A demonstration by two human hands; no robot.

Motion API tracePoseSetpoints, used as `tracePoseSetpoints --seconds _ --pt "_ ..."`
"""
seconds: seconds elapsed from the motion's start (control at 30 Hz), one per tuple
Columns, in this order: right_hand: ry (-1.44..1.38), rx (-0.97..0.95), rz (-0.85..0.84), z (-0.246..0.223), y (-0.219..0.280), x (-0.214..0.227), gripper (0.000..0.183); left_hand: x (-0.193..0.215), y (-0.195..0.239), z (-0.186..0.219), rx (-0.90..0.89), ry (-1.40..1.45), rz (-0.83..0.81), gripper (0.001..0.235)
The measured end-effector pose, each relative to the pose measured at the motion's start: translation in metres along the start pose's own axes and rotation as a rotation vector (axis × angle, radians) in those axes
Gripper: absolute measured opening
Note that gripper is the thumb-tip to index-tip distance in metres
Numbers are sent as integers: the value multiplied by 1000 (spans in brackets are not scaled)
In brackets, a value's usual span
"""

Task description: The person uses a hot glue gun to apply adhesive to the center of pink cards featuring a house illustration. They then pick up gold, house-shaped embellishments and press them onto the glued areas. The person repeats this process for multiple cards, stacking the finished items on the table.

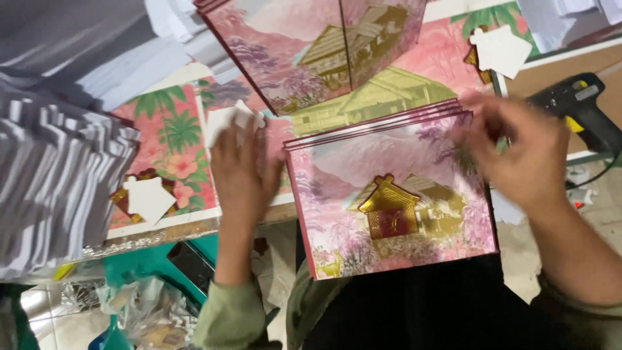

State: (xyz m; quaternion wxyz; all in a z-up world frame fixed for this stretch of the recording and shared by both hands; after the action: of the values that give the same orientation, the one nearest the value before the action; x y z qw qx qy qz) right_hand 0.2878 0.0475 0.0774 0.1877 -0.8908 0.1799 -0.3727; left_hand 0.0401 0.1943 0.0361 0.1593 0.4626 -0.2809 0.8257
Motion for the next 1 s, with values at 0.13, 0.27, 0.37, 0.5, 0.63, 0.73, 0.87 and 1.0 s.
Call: tracePoseSetpoints --seconds 0.13,0.27,0.37,0.5,0.63,0.73,0.87,1.0 --pt "109 51 112 61 -54 7 41 -20 -12 -58 184 -309 -58 60" --pt "1 75 105 82 -105 -18 58 -9 15 -35 142 -439 203 45" --pt "44 -222 86 110 -118 -36 83 -3 26 -28 142 -471 216 38" --pt "24 -85 195 139 -116 -25 40 8 22 -27 117 -456 254 40" --pt "22 167 375 155 -86 26 21 21 23 -17 229 -212 203 54" --pt "-19 3 581 133 -29 84 31 31 48 -2 202 26 228 42" --pt "-425 -16 376 70 18 74 43 54 79 32 144 174 285 50" --pt "-529 -503 313 61 90 31 22 72 107 48 59 166 384 47"
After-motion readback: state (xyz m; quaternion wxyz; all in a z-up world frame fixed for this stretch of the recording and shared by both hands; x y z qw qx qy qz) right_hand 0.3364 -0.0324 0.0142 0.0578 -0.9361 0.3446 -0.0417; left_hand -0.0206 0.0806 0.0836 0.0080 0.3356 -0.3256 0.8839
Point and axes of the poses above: each hand's wrist, its own y-axis away from the middle knuckle, its own x-axis out of the back of the hand, z = x × y, the point moved 10 cm from there along -y, towards the middle knuckle, and after that the axes turned 12 degrees about x, right-handed, at the moved point
